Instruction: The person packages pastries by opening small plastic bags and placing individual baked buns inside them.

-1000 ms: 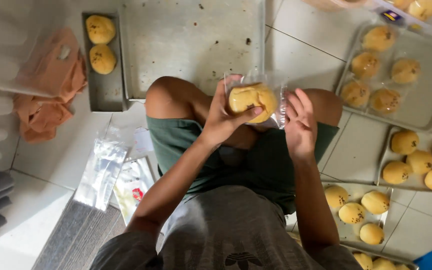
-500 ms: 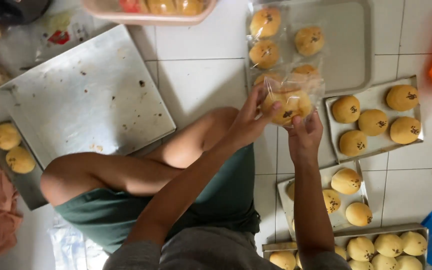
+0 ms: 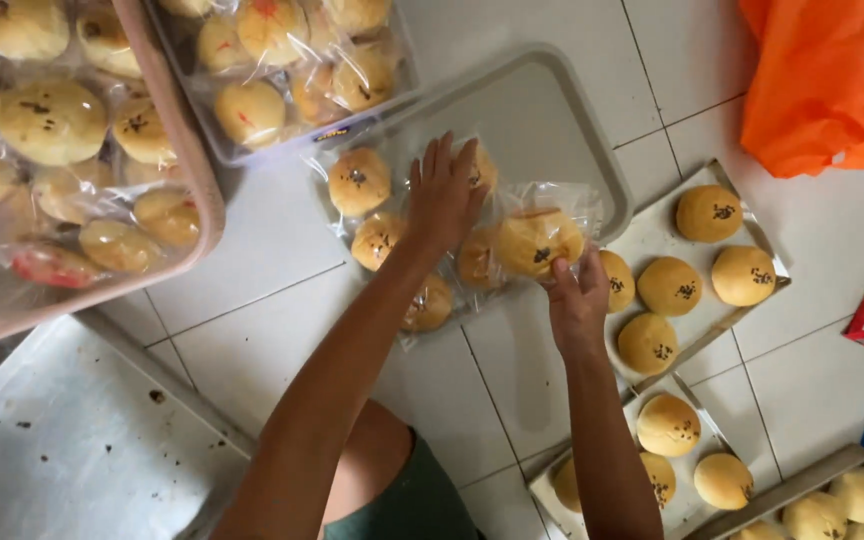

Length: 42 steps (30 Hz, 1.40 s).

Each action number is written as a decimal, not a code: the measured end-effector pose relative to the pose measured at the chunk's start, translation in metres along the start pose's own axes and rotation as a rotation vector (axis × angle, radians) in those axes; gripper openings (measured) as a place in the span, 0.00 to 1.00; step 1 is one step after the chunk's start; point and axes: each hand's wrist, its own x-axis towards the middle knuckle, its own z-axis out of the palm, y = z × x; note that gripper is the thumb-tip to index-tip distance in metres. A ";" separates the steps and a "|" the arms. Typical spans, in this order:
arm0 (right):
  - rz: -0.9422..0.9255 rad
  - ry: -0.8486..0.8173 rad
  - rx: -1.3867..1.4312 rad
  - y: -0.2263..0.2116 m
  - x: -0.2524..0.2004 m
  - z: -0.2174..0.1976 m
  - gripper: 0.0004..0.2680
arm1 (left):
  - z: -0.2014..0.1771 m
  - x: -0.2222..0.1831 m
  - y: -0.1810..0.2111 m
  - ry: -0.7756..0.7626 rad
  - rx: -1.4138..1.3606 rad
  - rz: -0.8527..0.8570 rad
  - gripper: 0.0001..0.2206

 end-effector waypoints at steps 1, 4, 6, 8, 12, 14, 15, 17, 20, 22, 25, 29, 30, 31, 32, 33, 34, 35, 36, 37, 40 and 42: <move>-0.001 -0.007 0.002 0.000 0.014 0.002 0.16 | 0.007 0.002 -0.006 0.006 0.004 -0.003 0.28; -0.001 0.000 -0.067 0.005 0.045 0.010 0.14 | 0.016 -0.015 -0.019 -0.165 0.106 0.022 0.28; -0.027 -0.091 -0.199 0.004 0.072 0.021 0.16 | 0.001 -0.028 -0.016 -0.073 0.158 0.134 0.28; -0.018 -0.146 -0.236 0.006 0.095 0.046 0.16 | -0.004 -0.034 -0.016 -0.090 0.150 0.133 0.27; -0.037 -0.323 -0.442 0.041 0.143 0.074 0.17 | -0.038 -0.038 -0.004 -0.017 0.102 0.187 0.18; -0.008 -0.367 -0.527 0.032 0.151 0.093 0.18 | -0.045 -0.039 -0.005 0.052 0.107 0.123 0.13; 0.028 -0.406 -0.615 0.028 0.153 0.103 0.19 | -0.049 -0.040 -0.006 0.114 0.108 0.059 0.09; 0.018 -0.450 -0.764 0.027 0.159 0.109 0.19 | -0.057 -0.030 -0.012 0.182 0.179 0.047 0.12; -0.156 -0.478 -1.064 0.043 0.164 0.104 0.19 | -0.052 -0.020 -0.027 0.197 0.305 0.063 0.18; -0.330 -0.468 -1.219 0.038 0.153 0.102 0.19 | -0.049 -0.020 -0.031 0.154 0.357 0.086 0.20; -0.552 -0.454 -1.094 0.007 0.106 0.121 0.15 | -0.076 -0.046 -0.019 0.043 0.271 0.038 0.19; -0.539 -0.532 -0.850 -0.029 0.016 0.145 0.14 | -0.157 -0.142 0.016 0.046 0.018 -0.060 0.22; -0.547 -0.603 -0.785 -0.036 -0.007 0.148 0.14 | -0.175 -0.172 0.025 0.096 -0.036 -0.115 0.23; -0.561 -0.623 -0.785 -0.043 -0.030 0.157 0.14 | -0.190 -0.205 0.028 0.118 -0.035 -0.125 0.23; -0.548 -0.660 -0.707 -0.049 -0.056 0.165 0.13 | -0.204 -0.239 0.031 0.194 0.078 -0.121 0.23; -0.532 -0.702 -0.620 -0.053 -0.083 0.175 0.13 | -0.219 -0.276 0.034 0.268 0.201 -0.125 0.23; -0.542 -0.728 -0.612 -0.067 -0.104 0.186 0.13 | -0.235 -0.304 0.038 0.289 0.210 -0.142 0.23; -0.493 -0.793 -0.638 -0.081 -0.129 0.198 0.13 | -0.252 -0.337 0.045 0.273 0.228 -0.200 0.24; -0.443 -0.857 -0.666 -0.093 -0.157 0.211 0.12 | -0.268 -0.372 0.050 0.257 0.245 -0.258 0.25; -0.445 -0.902 -0.653 -0.089 -0.173 0.222 0.12 | -0.281 -0.396 0.051 0.278 0.256 -0.296 0.25; -0.654 -1.030 -0.504 -0.082 -0.236 0.260 0.14 | -0.320 -0.477 0.056 0.482 0.403 -0.343 0.22; -0.717 -1.103 -0.404 -0.089 -0.281 0.290 0.12 | -0.345 -0.528 0.063 0.550 0.476 -0.425 0.22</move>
